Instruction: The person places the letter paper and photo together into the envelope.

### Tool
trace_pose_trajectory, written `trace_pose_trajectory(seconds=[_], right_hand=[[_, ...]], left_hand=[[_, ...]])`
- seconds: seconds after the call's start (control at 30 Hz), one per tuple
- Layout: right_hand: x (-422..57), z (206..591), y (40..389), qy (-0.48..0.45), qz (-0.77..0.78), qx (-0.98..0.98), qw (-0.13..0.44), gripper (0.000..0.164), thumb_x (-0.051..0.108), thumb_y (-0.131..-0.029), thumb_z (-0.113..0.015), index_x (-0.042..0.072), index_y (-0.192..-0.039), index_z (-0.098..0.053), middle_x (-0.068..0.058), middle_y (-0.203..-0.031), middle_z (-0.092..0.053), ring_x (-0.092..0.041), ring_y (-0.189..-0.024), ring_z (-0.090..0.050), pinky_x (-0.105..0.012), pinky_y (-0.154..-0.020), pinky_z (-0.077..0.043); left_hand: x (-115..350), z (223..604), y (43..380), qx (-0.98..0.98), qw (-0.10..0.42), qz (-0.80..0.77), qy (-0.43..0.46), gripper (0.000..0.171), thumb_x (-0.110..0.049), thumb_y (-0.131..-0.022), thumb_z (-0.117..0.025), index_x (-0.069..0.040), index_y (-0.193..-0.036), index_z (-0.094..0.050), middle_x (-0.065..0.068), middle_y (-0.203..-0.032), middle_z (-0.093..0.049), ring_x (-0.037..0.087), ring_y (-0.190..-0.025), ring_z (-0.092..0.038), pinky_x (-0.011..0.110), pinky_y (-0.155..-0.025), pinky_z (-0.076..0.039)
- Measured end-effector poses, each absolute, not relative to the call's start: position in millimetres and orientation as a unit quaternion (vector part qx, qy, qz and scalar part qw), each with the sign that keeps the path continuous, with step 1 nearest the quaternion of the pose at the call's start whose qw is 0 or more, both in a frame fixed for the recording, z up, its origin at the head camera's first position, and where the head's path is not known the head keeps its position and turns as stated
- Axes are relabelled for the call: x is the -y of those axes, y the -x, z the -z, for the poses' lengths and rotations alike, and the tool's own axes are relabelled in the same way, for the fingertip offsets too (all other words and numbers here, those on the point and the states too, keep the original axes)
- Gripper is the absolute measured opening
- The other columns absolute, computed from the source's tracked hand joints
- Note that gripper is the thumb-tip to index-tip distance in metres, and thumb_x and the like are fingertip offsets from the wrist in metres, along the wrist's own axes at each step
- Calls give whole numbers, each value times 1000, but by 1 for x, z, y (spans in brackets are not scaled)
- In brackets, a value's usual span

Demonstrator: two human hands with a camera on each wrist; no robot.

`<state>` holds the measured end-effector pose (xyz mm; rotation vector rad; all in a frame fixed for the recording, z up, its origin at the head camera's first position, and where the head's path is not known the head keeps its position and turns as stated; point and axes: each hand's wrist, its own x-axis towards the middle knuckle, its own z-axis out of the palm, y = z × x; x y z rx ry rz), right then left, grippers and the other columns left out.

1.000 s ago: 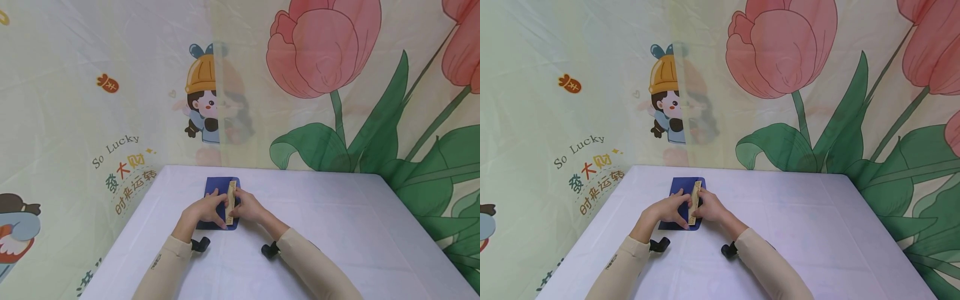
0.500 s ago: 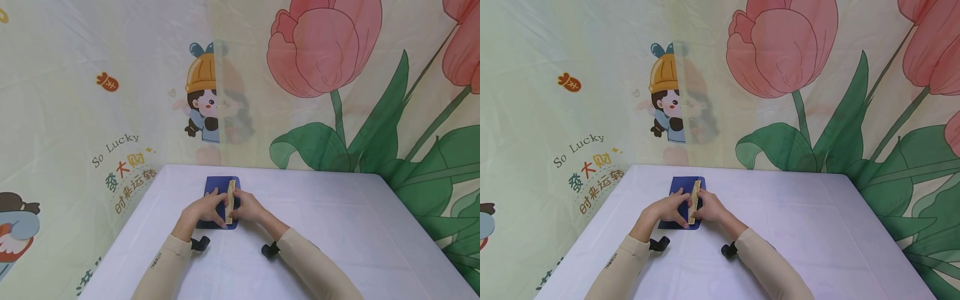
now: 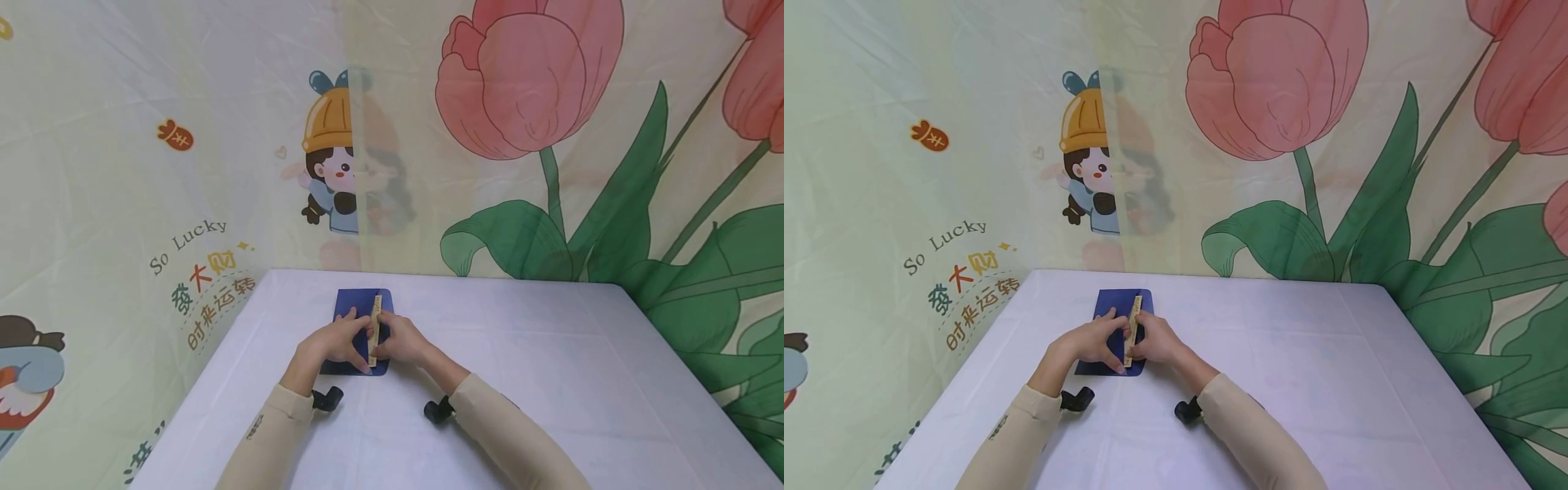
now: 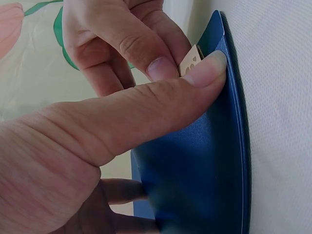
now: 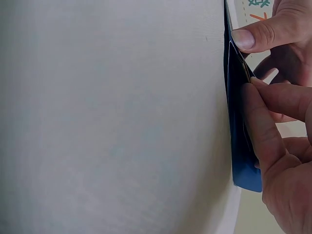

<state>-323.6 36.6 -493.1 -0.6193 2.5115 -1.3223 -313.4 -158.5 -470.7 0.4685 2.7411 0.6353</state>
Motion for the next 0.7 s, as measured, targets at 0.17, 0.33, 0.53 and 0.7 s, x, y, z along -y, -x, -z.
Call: trace_pose_trajectory(seconds=[0.17, 0.33, 0.53, 0.7], right_hand=[[-36, 495, 325, 214, 451, -858, 117, 70, 8, -81, -88, 12, -145, -58, -10, -161, -49, -23, -118, -64, -39, -99, -58], [-36, 495, 325, 213, 464, -850, 130, 71, 5, -82, -86, 12, -146, -56, -14, -146, -62, -17, -97, -73, -34, -89, -62], [-36, 495, 323, 208, 496, -828, 159, 87, -2, -84, -82, 6, -159, -39, -18, -112, -76, -16, -78, -78, -30, -77, -64], [-35, 494, 322, 203, 505, -822, 166, 87, -2, -85, -81, 5, -159, -36, -18, -108, -77, -17, -78, -78, -32, -78, -64]], left_hand=[[159, 470, 312, -951, 144, -220, -163, 84, -37, -67, -99, -30, -138, -56, 28, -171, -14, 62, -152, -17, 79, -112, -30], [159, 470, 312, -952, 144, -217, -163, 80, -37, -67, -99, -29, -135, -57, 28, -171, -14, 63, -151, -18, 78, -112, -31], [159, 469, 312, -952, 142, -219, -162, 77, -38, -67, -99, -29, -132, -59, 28, -171, -15, 63, -151, -18, 78, -111, -31], [159, 469, 312, -952, 144, -218, -161, 80, -37, -67, -99, -29, -136, -58, 27, -172, -15, 61, -152, -18, 78, -112, -32]])
